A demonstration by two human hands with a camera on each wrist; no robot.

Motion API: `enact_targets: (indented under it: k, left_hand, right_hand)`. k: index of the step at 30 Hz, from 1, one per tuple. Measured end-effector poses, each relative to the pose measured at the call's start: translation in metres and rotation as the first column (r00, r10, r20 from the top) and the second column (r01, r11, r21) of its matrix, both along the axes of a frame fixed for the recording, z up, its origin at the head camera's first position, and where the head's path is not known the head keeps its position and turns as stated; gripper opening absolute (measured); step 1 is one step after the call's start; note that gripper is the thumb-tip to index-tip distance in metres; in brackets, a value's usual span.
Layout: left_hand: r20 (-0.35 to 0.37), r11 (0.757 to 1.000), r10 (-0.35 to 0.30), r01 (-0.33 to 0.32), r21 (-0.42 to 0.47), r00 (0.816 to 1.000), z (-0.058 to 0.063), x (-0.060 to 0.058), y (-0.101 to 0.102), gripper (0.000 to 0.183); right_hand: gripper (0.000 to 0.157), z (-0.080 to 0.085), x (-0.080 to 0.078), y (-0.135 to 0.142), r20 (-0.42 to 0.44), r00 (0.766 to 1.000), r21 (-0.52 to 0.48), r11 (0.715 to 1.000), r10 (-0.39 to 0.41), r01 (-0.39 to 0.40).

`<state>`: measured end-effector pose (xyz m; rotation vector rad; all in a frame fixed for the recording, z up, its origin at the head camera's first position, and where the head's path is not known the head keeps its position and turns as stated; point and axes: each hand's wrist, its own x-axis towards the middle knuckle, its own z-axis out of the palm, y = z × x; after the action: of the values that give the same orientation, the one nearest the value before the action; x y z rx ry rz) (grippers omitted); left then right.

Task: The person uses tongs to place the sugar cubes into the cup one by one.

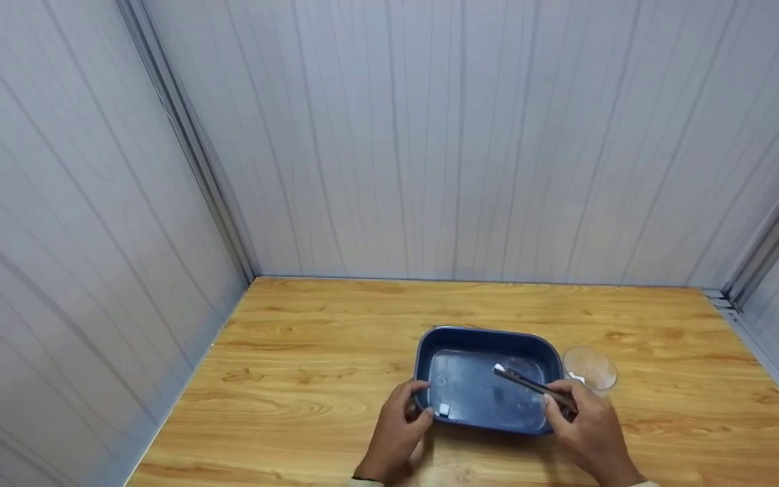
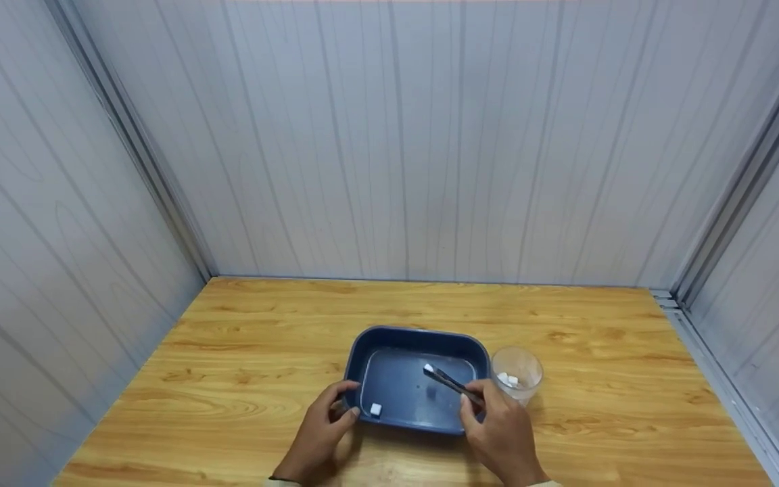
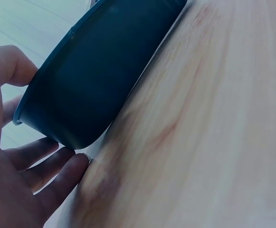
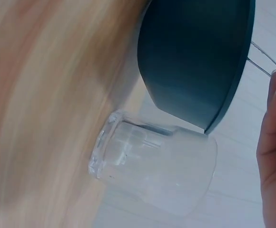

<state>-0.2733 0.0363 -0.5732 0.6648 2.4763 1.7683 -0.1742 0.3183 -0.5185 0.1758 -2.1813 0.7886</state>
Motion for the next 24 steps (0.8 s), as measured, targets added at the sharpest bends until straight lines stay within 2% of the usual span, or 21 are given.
enact_targets:
  k: [7, 12, 16, 24]
  left_hand:
    - [-0.014, 1.0, -0.02, 0.02, 0.018, 1.0, -0.0006, -0.0015, -0.0004, 0.031]
    - [-0.051, 1.0, 0.006, -0.007, -0.019, 0.999, -0.0011, 0.0005, 0.0001, 0.021]
    - [-0.092, 1.0, 0.017, -0.018, -0.016, 0.996, -0.0008, 0.0007, 0.0018, 0.017]
    - [-0.057, 1.0, 0.03, -0.03, 0.005, 0.998, 0.0015, -0.0015, 0.0009, 0.016]
  right_hand:
    - [0.022, 0.002, 0.0019, 0.0028, -0.013, 1.0, 0.001, 1.0, -0.01, 0.01]
    - [0.024, 0.0005, 0.0042, 0.0036, -0.039, 0.999, -0.011, 0.999, -0.034, 0.034]
    - [0.024, 0.0032, 0.0039, 0.0052, -0.059, 0.997, -0.02, 0.998, -0.059, 0.058]
    - [0.026, 0.0073, 0.0014, 0.0076, -0.085, 0.995, -0.019, 0.999, -0.05, 0.049]
